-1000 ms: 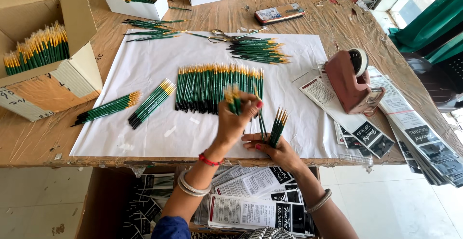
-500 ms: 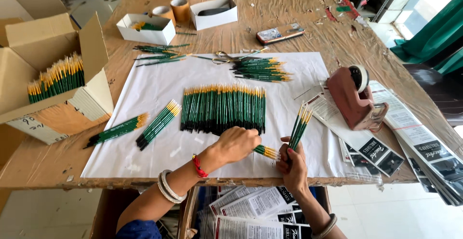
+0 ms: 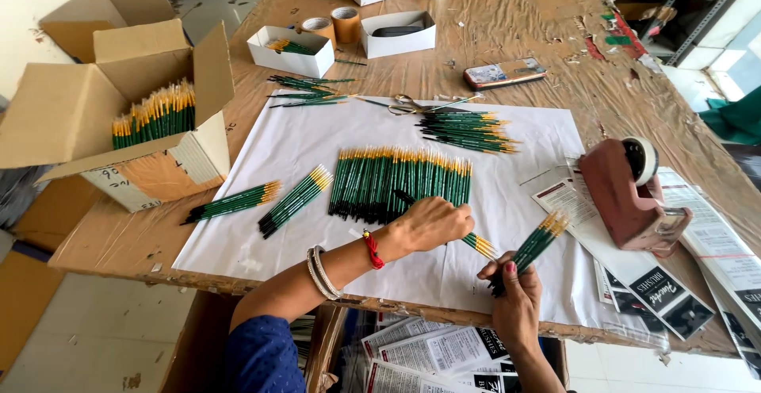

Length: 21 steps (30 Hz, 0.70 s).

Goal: The person gathers bundles of paintbrushes and places them into clear plastic packaging sleeves, then moves the packaged brushes into a box.

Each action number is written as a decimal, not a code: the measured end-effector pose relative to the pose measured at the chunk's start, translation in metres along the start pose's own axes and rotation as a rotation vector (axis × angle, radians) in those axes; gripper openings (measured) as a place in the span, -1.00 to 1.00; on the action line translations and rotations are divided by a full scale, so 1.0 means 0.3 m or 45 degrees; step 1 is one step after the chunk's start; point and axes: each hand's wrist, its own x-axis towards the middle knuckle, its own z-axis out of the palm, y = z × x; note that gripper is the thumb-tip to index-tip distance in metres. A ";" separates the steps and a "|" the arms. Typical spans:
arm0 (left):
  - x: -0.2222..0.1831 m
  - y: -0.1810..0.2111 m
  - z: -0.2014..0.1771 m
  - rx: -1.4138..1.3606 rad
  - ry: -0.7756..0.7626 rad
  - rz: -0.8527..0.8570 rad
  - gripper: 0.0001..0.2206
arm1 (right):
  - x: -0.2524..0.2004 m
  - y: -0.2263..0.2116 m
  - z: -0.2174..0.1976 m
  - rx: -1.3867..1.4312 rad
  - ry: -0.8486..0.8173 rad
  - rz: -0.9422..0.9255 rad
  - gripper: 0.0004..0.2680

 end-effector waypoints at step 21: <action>-0.065 -0.080 -0.245 -1.262 0.918 -0.760 -0.73 | 0.047 -0.056 0.072 -0.391 -0.420 0.256 -0.87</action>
